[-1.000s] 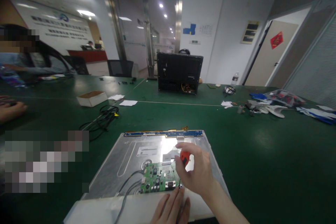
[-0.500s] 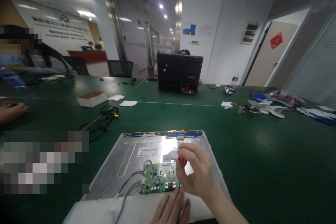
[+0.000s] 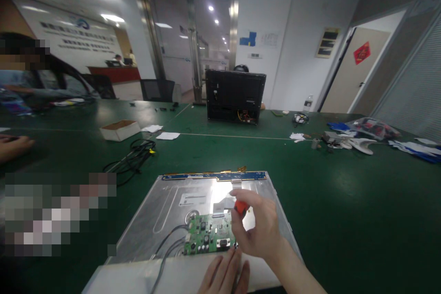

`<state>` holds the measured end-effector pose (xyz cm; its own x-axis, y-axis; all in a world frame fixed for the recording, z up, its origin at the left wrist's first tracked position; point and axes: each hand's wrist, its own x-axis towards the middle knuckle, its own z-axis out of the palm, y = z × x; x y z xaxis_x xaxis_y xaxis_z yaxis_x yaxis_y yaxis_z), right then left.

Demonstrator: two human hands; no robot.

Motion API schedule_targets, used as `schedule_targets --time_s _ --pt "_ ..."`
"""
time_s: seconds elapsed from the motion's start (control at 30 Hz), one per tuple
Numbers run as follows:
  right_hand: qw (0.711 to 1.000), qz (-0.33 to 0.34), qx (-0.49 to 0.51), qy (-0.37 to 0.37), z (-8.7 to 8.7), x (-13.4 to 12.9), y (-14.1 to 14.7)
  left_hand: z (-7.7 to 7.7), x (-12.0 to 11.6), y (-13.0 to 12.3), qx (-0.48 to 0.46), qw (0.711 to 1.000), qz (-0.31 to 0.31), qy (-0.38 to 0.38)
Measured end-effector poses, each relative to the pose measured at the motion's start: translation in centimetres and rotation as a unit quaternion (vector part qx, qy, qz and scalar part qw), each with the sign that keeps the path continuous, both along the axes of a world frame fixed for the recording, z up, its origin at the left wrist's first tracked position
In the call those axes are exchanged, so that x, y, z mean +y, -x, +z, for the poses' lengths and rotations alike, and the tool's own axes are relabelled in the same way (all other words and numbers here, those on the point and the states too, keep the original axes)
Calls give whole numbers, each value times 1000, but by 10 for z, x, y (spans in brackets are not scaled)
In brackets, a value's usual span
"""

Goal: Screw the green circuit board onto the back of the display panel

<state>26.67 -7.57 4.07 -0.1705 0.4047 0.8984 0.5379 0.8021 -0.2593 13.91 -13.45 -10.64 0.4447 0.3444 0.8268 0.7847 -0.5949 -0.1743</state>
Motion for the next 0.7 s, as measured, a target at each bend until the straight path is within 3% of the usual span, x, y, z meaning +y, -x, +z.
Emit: schedule_targets --time_s 0.3,0.7 --pt "1000 12 -12 -5 8 1 1 -2 2 -1 -9 1000 -5 -15" --pt "999 -31 -16 -14 6 0 2 -1 0 1 10 1000 3 -1"
